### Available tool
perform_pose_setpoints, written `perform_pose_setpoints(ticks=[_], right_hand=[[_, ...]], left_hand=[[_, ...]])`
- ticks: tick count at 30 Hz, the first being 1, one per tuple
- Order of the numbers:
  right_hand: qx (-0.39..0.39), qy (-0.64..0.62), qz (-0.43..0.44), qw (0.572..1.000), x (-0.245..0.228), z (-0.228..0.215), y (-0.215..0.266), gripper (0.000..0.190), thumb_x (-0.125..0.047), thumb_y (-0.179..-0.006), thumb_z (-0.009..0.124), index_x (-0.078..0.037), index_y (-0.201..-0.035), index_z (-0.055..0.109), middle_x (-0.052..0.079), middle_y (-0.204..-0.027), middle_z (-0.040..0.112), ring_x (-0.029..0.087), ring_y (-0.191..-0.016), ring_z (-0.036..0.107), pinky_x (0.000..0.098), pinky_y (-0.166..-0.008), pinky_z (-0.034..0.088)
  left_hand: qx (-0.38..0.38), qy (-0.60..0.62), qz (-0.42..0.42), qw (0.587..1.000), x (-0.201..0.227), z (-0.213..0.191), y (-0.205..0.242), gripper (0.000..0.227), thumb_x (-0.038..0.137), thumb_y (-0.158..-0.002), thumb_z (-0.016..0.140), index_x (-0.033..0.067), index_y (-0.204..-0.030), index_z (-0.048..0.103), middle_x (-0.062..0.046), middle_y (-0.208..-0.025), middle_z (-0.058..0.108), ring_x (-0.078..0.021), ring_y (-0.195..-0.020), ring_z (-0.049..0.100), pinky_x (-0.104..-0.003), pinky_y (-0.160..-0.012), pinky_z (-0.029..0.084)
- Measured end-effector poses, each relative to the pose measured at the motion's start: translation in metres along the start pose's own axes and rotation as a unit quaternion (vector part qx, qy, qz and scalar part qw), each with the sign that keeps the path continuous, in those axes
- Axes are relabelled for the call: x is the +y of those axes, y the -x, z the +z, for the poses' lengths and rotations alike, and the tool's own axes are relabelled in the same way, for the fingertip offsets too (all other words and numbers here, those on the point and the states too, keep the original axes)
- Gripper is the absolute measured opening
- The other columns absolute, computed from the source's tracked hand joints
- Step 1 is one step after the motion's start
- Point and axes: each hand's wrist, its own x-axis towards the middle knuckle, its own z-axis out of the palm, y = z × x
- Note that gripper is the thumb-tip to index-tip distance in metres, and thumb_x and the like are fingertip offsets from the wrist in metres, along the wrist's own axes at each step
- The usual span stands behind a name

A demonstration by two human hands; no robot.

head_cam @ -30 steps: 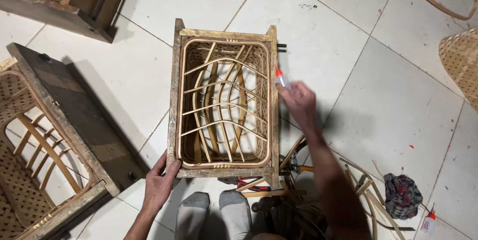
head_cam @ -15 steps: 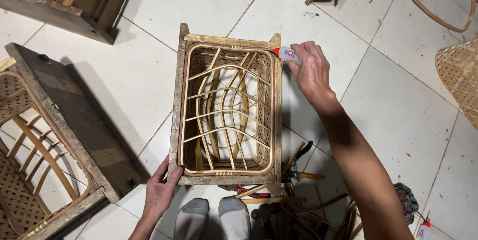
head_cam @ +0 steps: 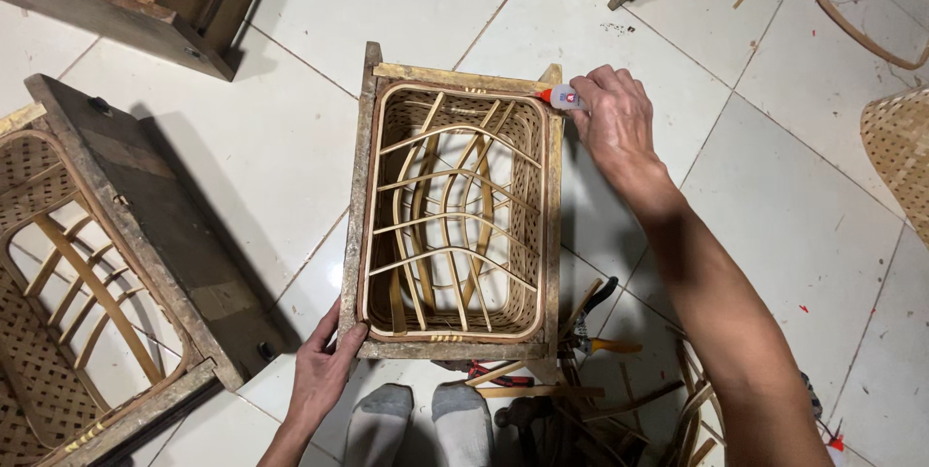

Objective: The person assembles a rectangular basket frame by applying glue to the joints and securing the structure. They handle multiple frames, using a hammer to tap pieces into place and a glue bottle to bond the bamboo strips. The person works on the floor, surrounded by tools and materials.

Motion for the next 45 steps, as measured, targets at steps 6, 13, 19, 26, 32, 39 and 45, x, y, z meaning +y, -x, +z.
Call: perform_pose_setpoints(ticks=[6, 13, 19, 26, 32, 39, 45], right_hand=[[0.009, -0.036, 0.000, 0.999, -0.018, 0.006, -0.006, 0.033, -0.005, -0.086, 0.084, -0.005, -0.118, 0.078, 0.011, -0.108, 0.072, 0.025, -0.095, 0.064, 0.0400, -0.087, 0.055], [0.000, -0.015, -0.018, 1.000, -0.025, 0.007, -0.015, 0.034, -0.006, -0.083, 0.085, -0.006, -0.117, 0.078, 0.010, -0.110, 0.073, 0.024, -0.098, 0.065, 0.0378, -0.088, 0.056], [0.027, -0.017, -0.045, 0.998, -0.034, 0.025, -0.024, 0.034, -0.007, -0.085, 0.085, -0.008, -0.119, 0.078, 0.009, -0.113, 0.073, 0.022, -0.098, 0.065, 0.0366, -0.089, 0.057], [-0.011, 0.013, -0.053, 0.998, -0.041, 0.030, -0.029, 0.035, -0.004, -0.087, 0.084, -0.007, -0.121, 0.078, 0.011, -0.113, 0.073, 0.023, -0.096, 0.064, 0.0352, -0.083, 0.057], [0.036, -0.047, -0.056, 0.997, -0.063, 0.015, -0.037, 0.039, -0.007, -0.082, 0.088, -0.009, -0.120, 0.079, 0.010, -0.113, 0.073, 0.024, -0.100, 0.065, 0.0394, -0.087, 0.054], [0.022, -0.060, -0.050, 0.997, -0.094, 0.031, -0.053, 0.038, -0.008, -0.079, 0.087, -0.010, -0.116, 0.079, 0.008, -0.110, 0.074, 0.023, -0.099, 0.065, 0.0398, -0.089, 0.051], [0.000, -0.026, -0.064, 0.998, -0.095, 0.041, -0.057, 0.036, -0.009, -0.080, 0.086, -0.011, -0.115, 0.080, 0.008, -0.109, 0.074, 0.024, -0.100, 0.065, 0.0398, -0.088, 0.052]], left_hand=[[-0.004, 0.010, -0.012, 1.000, 0.000, 0.001, 0.002, 0.072, 0.035, -0.089, 0.070, 0.0100, -0.152, 0.047, -0.015, -0.126, 0.075, -0.0194, -0.114, 0.069, -0.035, -0.098, 0.055], [-0.008, -0.002, -0.033, 0.999, 0.001, 0.001, 0.001, 0.074, 0.037, -0.088, 0.069, 0.0122, -0.153, 0.045, -0.015, -0.131, 0.070, -0.0209, -0.118, 0.069, -0.038, -0.100, 0.057], [-0.017, 0.005, 0.000, 1.000, 0.003, 0.002, 0.002, 0.075, 0.040, -0.088, 0.069, 0.0118, -0.153, 0.045, -0.016, -0.134, 0.070, -0.0237, -0.130, 0.062, -0.041, -0.109, 0.049], [-0.020, -0.010, 0.002, 1.000, 0.006, 0.001, 0.004, 0.075, 0.039, -0.088, 0.070, 0.0128, -0.154, 0.045, -0.015, -0.137, 0.067, -0.0225, -0.131, 0.059, -0.040, -0.109, 0.048], [-0.026, 0.040, 0.012, 0.999, 0.007, 0.002, 0.004, 0.075, 0.038, -0.089, 0.070, 0.0112, -0.154, 0.044, -0.015, -0.138, 0.067, -0.0210, -0.129, 0.062, -0.037, -0.108, 0.050], [-0.027, 0.022, 0.016, 0.999, 0.009, 0.002, 0.005, 0.076, 0.041, -0.089, 0.070, 0.0118, -0.154, 0.043, -0.016, -0.140, 0.065, -0.0217, -0.131, 0.060, -0.036, -0.109, 0.049], [-0.024, 0.026, 0.023, 0.999, 0.010, 0.002, 0.005, 0.076, 0.042, -0.089, 0.070, 0.0119, -0.154, 0.044, -0.016, -0.144, 0.061, -0.0240, -0.134, 0.058, -0.038, -0.109, 0.049]])
